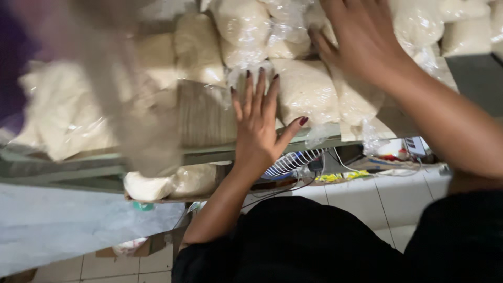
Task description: The person walks through a small store aisle, picking up and placing down various packaged food items. They handle a yellow box, a red box, and a small packet, moving them between shelves and boxes. The person then arranges multiple white plastic-wrapped blocks on a shelf and stacks yellow packaged items in a cardboard box.
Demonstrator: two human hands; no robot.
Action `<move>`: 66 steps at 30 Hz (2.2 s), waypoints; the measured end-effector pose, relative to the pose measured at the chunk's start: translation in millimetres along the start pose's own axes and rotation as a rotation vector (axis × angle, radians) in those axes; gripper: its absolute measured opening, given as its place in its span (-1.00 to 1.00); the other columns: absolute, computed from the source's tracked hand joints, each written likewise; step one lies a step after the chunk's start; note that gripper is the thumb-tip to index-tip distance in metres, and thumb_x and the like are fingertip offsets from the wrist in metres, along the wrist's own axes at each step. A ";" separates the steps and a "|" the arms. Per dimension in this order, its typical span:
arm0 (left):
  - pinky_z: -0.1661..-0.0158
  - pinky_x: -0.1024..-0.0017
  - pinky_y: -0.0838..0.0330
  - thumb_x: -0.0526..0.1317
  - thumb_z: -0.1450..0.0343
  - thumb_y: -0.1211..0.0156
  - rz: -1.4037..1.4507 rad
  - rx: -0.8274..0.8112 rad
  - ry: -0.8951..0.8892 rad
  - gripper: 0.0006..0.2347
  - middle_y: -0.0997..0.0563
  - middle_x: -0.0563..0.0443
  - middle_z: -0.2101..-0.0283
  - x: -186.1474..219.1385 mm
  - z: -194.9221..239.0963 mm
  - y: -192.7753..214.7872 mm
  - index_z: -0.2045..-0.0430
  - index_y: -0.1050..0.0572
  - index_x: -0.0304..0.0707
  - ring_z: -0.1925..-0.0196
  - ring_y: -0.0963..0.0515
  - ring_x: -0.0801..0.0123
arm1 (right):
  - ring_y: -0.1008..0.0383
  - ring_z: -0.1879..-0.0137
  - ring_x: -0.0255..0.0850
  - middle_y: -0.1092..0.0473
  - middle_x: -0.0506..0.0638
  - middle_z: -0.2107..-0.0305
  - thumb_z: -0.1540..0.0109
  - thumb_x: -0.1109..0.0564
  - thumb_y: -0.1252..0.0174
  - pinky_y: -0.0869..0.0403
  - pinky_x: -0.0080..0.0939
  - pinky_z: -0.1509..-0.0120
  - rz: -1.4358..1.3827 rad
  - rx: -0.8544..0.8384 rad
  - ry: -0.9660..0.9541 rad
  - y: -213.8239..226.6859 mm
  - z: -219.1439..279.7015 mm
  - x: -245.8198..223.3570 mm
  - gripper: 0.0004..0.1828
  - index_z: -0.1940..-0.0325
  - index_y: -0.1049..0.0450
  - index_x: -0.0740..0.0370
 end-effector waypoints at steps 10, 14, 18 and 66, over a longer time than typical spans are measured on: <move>-0.40 -0.07 -0.08 0.27 -0.40 -0.15 0.130 -0.378 0.086 -0.10 -0.43 -0.44 -0.24 28.1 13.9 1.0 -0.48 0.03 -0.45 -0.32 -0.44 -0.14 | 0.06 -0.58 0.15 0.31 0.16 -0.60 -0.13 0.06 -0.26 -0.33 0.04 -0.44 0.004 -0.924 0.228 5.9 52.2 -52.5 -0.04 -0.57 0.00 -0.09; -0.47 0.11 -0.22 0.17 -0.45 -0.19 0.715 -0.126 -0.059 -0.11 -0.23 -0.54 -0.47 29.8 1.7 -16.2 -0.50 0.13 -0.47 -0.52 -0.31 -0.21 | -0.14 -0.53 0.06 0.25 0.20 -0.61 0.06 -0.22 -0.41 -0.43 0.10 -0.34 -0.174 -0.842 0.224 -0.7 52.1 -36.2 0.22 -0.55 -0.01 0.18; -0.46 0.07 -0.11 0.02 -0.50 -0.25 0.977 -0.104 0.008 -0.13 -0.02 -0.54 -0.55 34.2 -6.0 -37.0 -0.56 0.20 -0.41 -0.60 -0.04 -0.19 | -0.43 -0.29 0.00 0.23 0.19 -0.63 -0.01 -0.03 -0.40 -0.56 -0.11 -0.19 0.002 -0.989 0.023 -6.5 55.5 -31.7 0.11 -0.57 -0.05 0.16; -0.26 0.15 -0.41 -0.15 -0.43 -0.25 -0.165 -0.021 -0.207 -0.43 -0.32 -0.51 -0.40 -107.0 -12.9 76.5 -0.31 -0.27 -0.46 -0.31 -0.45 -0.17 | -0.27 -0.36 0.36 -0.09 0.35 -0.41 -0.28 -0.38 -0.10 -0.45 0.40 -0.07 0.148 -0.510 -0.467 9.8 65.6 -56.7 -0.12 -0.49 -0.19 0.24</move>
Point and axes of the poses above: each hand's wrist, its own z-axis away from the middle knuckle, its own y-axis out of the back of the hand, x = y × z, the point moved 3 cm from there along -z, towards the middle knuckle
